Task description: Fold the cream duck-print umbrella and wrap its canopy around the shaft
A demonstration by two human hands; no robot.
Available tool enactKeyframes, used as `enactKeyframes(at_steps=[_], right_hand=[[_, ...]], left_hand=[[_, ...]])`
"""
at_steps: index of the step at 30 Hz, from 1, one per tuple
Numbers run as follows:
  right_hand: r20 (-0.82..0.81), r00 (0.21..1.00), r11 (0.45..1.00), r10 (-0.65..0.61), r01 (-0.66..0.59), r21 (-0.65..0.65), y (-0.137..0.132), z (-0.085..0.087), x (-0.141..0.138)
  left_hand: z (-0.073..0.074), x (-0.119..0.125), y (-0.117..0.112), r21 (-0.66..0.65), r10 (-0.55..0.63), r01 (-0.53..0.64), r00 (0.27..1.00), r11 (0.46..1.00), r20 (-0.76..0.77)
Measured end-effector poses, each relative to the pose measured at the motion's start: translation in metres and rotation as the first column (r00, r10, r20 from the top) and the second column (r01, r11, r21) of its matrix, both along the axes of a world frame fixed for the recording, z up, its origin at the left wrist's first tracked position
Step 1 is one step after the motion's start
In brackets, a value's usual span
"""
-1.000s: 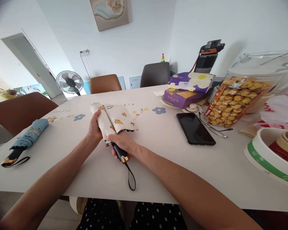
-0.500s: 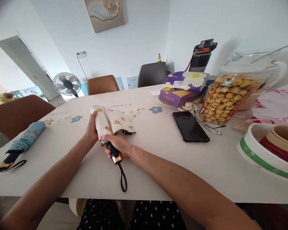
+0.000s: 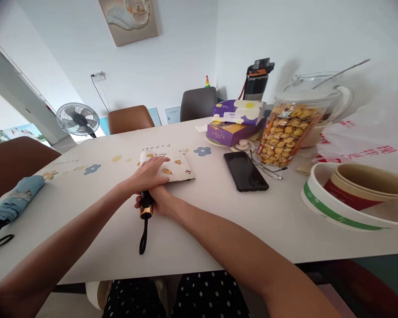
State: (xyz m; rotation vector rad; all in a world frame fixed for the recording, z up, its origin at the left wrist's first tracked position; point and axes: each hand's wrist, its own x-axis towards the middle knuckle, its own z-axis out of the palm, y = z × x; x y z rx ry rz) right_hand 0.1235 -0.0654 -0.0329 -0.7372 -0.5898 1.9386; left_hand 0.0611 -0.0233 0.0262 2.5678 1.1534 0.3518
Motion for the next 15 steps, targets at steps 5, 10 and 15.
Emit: enactKeyframes(at_steps=[5, 10, 15], right_hand=[[0.128, 0.991, 1.000, -0.021, 0.023, -0.016, 0.000, 0.000, -0.001], [0.163, 0.986, 1.000, -0.023, 0.021, 0.012, -0.003, 0.002, -0.002], [0.125, 0.990, 0.997, -0.068, 0.065, 0.029, -0.007, 0.005, -0.001]], left_hand=[[0.008, 0.024, 0.005, -0.014, -0.199, 0.214, 0.876, 0.977, -0.440], [-0.001, 0.045, 0.005, 0.120, -0.101, 0.230, 0.761, 0.966, -0.641], [-0.017, 0.056, 0.009, 0.342, 0.035, 0.223, 0.792, 0.913, -0.610]])
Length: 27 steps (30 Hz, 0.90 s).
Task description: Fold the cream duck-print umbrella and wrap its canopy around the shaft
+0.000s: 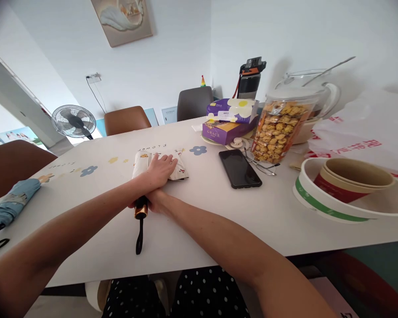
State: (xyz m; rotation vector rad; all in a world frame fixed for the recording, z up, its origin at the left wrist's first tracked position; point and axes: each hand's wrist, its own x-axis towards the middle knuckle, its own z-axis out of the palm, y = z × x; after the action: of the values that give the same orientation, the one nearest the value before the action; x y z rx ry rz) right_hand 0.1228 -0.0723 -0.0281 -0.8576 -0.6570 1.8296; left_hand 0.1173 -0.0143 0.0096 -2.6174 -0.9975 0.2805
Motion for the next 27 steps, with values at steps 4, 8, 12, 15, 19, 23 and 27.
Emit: enactKeyframes(at_steps=[4, 8, 12, 15, 19, 23, 27], right_hand=[[-0.021, 1.000, 1.000, 0.012, -0.011, 0.015, 0.001, 0.004, 0.001], [0.012, 1.000, 1.000, 0.010, -0.010, 0.001, 0.004, 0.006, 0.002], [0.051, 0.998, 0.999, -0.036, 0.037, -0.011, 0.005, 0.006, 0.003], [0.085, 0.992, 0.995, -0.092, 0.094, -0.017, 0.005, 0.006, 0.003], [0.143, 0.979, 0.989, -0.143, 0.148, -0.027, 0.006, 0.006, 0.000], [0.257, 0.959, 0.991, -0.123, 0.131, -0.014, 0.007, 0.002, 0.000], [0.487, 0.850, 0.975, -0.200, 0.124, 0.184, 0.007, -0.002, 0.011]], left_hand=[[0.001, 0.003, 0.005, 0.114, 0.013, -0.026, 0.993, 0.993, 0.117], [0.012, -0.005, 0.015, 0.104, 0.141, -0.191, 0.921, 0.976, 0.363], [0.014, -0.032, 0.027, -0.103, 0.236, -0.283, 0.487, 0.953, 0.841], [0.003, -0.058, 0.030, -0.341, 0.340, -0.220, -0.043, 0.914, 0.939], [-0.016, -0.086, 0.021, -0.634, 0.564, 0.136, -0.621, 0.762, 0.544], [-0.025, -0.103, 0.014, -0.700, 0.639, 0.259, -0.683, 0.665, 0.354], [-0.028, -0.122, 0.018, -0.759, 0.660, 0.269, -0.703, 0.592, 0.265]])
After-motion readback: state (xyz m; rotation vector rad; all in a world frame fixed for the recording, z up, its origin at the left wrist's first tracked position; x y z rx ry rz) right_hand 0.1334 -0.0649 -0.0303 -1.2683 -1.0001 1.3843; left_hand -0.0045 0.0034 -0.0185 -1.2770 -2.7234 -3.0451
